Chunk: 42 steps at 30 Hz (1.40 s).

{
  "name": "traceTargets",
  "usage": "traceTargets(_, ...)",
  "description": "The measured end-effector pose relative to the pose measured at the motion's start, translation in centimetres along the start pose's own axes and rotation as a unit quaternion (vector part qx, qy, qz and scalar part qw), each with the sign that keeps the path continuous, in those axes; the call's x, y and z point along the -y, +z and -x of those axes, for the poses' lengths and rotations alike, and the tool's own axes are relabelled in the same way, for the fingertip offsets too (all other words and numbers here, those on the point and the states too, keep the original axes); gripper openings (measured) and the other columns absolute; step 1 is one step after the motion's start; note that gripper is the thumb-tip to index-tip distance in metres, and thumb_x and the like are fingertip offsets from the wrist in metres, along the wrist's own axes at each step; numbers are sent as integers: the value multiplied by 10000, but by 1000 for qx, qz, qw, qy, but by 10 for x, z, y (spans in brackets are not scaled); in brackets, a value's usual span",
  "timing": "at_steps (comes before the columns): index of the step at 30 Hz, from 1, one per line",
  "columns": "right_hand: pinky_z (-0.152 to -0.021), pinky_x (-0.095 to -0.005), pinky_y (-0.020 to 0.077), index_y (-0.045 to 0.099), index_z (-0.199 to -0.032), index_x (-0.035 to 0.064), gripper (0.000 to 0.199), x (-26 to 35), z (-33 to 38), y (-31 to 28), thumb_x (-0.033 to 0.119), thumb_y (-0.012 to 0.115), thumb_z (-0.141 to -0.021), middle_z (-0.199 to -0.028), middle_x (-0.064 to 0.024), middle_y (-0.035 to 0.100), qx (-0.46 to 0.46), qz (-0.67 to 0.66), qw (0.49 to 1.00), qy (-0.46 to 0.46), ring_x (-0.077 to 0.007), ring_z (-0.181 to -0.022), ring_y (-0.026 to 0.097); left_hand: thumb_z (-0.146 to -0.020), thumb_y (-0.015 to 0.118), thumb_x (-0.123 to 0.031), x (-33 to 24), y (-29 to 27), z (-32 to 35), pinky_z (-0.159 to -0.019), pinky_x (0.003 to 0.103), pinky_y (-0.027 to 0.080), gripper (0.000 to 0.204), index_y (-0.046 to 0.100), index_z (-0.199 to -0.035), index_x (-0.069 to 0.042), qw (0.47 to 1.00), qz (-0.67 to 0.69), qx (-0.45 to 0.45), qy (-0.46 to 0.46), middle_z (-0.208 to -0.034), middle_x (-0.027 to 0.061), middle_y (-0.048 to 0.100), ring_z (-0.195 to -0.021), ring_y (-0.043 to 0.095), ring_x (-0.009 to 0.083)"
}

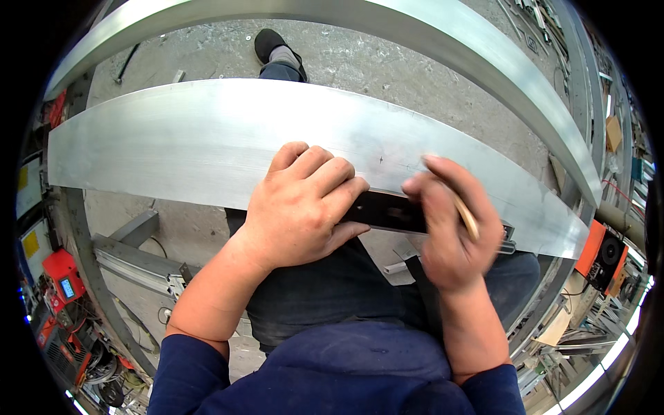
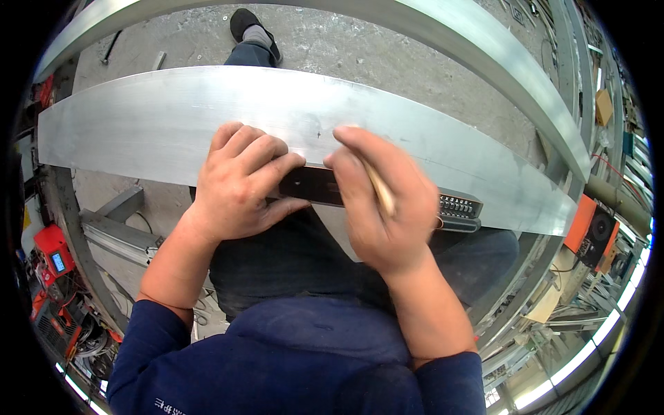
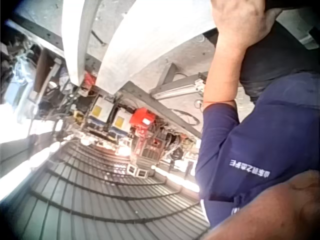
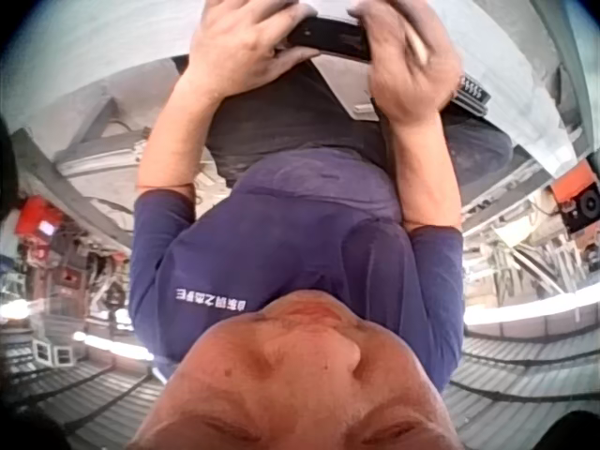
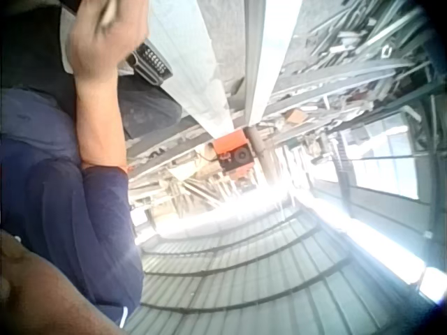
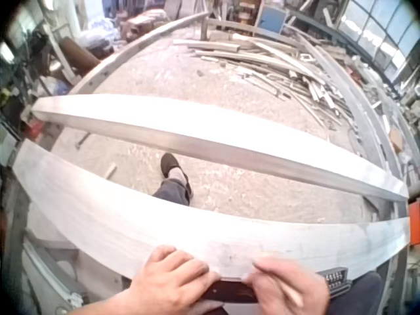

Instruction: The person aligns a metal door lock mechanism on a long aluminum profile and marks the drilling locations with a pencil. They then use a tape measure to measure and mark additional points along the profile.

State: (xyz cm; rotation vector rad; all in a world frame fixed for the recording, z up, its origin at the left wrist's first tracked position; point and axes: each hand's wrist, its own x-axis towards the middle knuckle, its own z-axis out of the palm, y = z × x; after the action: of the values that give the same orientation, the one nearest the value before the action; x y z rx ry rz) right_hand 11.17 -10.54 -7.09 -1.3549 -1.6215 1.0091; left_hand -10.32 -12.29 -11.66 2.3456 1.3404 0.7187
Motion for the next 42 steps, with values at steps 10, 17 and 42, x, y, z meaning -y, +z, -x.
traceTargets(10,-873,-405,568,716,-1137,30,433,-10,29,-157,169,912,-777,-1048,-117,757,148,291,939,-106,-324,-998,697,-582,954,-250,0,-14,-3,-972,453,466,603,728,-1125,-119,999,11,28,-14,-1060,42,647,-1035,607,293)
traceTargets(17,-816,-429,546,725,-1115,17,377,-35,33,-166,75,864,-769,-978,-146,714,123,320,931,-125,-353,-916,672,-560,963,-233,4,-19,-20,-973,466,476,622,723,-1117,-95,999,-5,47,21,-1074,65,639,-1052,594,315)
traceTargets(42,-809,-398,527,702,-1130,-17,349,-62,-7,-182,57,852,-824,-967,-158,679,106,306,937,-128,-337,-892,647,-572,968,-255,28,-5,-61,-1191,605,427,595,735,-1098,-101,999,28,41,21,-1065,45,642,-1106,619,292)
